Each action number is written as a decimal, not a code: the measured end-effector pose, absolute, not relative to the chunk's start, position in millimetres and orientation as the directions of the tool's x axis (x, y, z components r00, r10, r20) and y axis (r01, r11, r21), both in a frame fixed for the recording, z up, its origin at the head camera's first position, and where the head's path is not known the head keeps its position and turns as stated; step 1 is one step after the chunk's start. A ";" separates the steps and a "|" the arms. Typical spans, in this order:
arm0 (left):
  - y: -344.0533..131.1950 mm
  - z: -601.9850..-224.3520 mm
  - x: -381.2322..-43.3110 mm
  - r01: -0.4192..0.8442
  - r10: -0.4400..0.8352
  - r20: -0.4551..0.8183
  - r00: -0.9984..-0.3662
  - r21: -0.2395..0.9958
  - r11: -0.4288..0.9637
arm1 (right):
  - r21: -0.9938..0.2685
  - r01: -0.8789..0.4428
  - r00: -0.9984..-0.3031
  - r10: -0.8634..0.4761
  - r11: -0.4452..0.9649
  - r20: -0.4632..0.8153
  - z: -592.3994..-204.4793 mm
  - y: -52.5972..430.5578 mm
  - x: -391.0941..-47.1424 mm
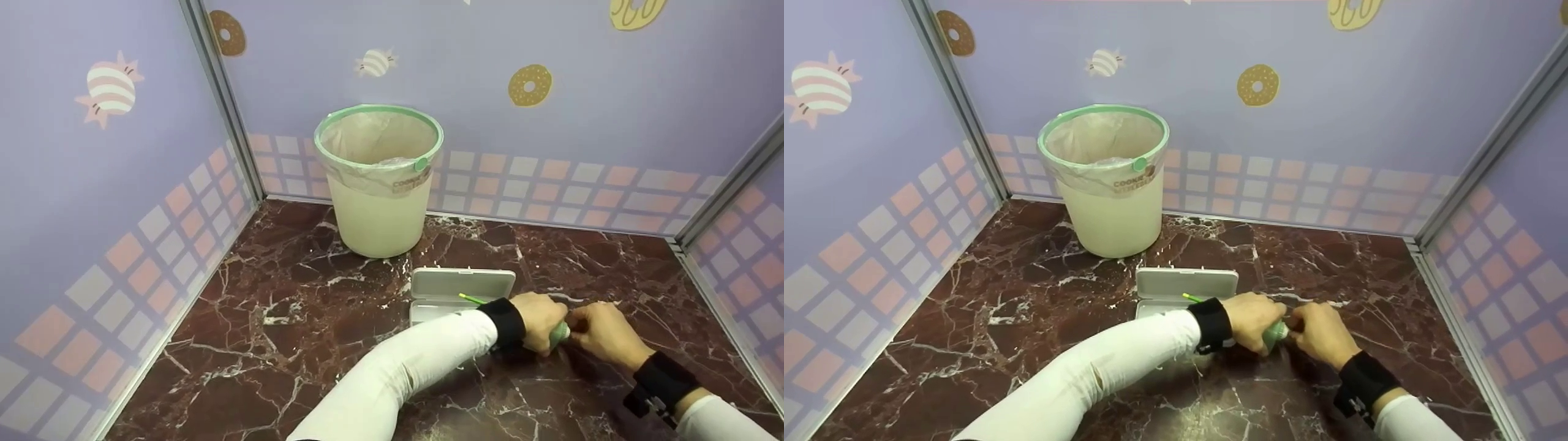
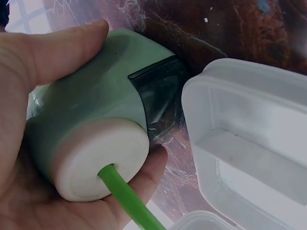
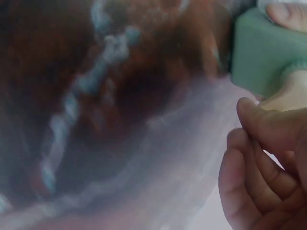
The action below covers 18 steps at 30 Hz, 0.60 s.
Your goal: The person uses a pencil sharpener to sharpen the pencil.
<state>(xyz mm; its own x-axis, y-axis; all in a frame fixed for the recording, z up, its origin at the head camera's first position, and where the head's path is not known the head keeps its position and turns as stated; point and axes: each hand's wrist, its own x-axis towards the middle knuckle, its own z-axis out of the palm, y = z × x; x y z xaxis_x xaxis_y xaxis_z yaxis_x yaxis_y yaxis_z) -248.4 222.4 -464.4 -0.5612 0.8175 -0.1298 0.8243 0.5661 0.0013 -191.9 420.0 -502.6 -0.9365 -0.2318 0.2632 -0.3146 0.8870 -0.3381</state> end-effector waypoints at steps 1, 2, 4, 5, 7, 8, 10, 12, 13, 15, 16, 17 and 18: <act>221.6 -464.0 -247.9 0.824 0.817 -0.126 -0.562 0.004 0.567 | -0.350 -0.316 -0.939 -0.237 0.882 0.250 -504.0 419.6 -191.6; 220.7 -463.5 -247.6 0.823 0.817 -0.123 -0.563 0.007 0.568 | -0.360 -0.316 -0.941 -0.241 0.878 0.237 -505.3 419.0 -190.9; 219.6 -462.8 -247.0 0.822 0.817 -0.118 -0.564 0.012 0.570 | -0.380 -0.315 -0.945 -0.248 0.870 0.214 -507.1 418.2 -189.1; 219.4 -462.7 -246.9 0.821 0.817 -0.115 -0.565 0.014 0.570 | -0.386 -0.313 -0.946 -0.249 0.868 0.207 -507.6 417.8 -188.1; 219.0 -462.8 -247.3 0.821 0.817 -0.110 -0.566 0.018 0.571 | -0.391 -0.319 -0.946 -0.263 0.863 0.190 -508.0 416.8 -186.1; 218.9 -462.8 -247.6 0.820 0.817 -0.107 -0.566 0.022 0.571 | -0.393 -0.325 -0.944 -0.272 0.860 0.186 -507.9 416.3 -184.8; 218.2 -462.7 -248.0 0.819 0.817 -0.104 -0.567 0.030 0.572 | -0.395 -0.336 -0.941 -0.286 0.855 0.183 -507.2 415.1 -182.9; 217.2 -462.3 -248.2 0.819 0.818 -0.102 -0.566 0.038 0.572 | -0.385 -0.361 -0.932 -0.311 0.850 0.186 -506.7 414.2 -181.5; 216.9 -461.9 -248.3 0.820 0.819 -0.103 -0.565 0.040 0.571 | -0.379 -0.374 -0.927 -0.327 0.847 0.186 -506.6 413.9 -180.9; 216.4 -460.9 -247.8 0.821 0.820 -0.102 -0.563 0.042 0.569 | -0.377 -0.389 -0.921 -0.350 0.840 0.171 -507.4 413.5 -179.8; 216.6 -460.6 -247.2 0.821 0.820 -0.102 -0.563 0.041 0.569 | -0.374 -0.397 -0.918 -0.360 0.838 0.166 -507.9 413.2 -179.0; 216.8 -460.4 -246.4 0.822 0.820 -0.101 -0.563 0.038 0.568 | -0.369 -0.404 -0.915 -0.371 0.837 0.161 -508.3 413.0 -177.9; 217.2 -460.5 -245.6 0.823 0.821 -0.100 -0.562 0.035 0.567 | -0.364 -0.412 -0.911 -0.380 0.836 0.159 -508.9 412.8 -176.5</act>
<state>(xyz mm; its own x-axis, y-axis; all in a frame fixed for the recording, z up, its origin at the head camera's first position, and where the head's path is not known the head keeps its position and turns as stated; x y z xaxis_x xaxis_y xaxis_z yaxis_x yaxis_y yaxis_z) -245.6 217.2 -460.5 -0.5621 0.8210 -0.0998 0.8227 0.5674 0.0345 -176.5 412.8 -508.9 -0.9113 -0.3799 0.1590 -0.4118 0.8356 -0.3637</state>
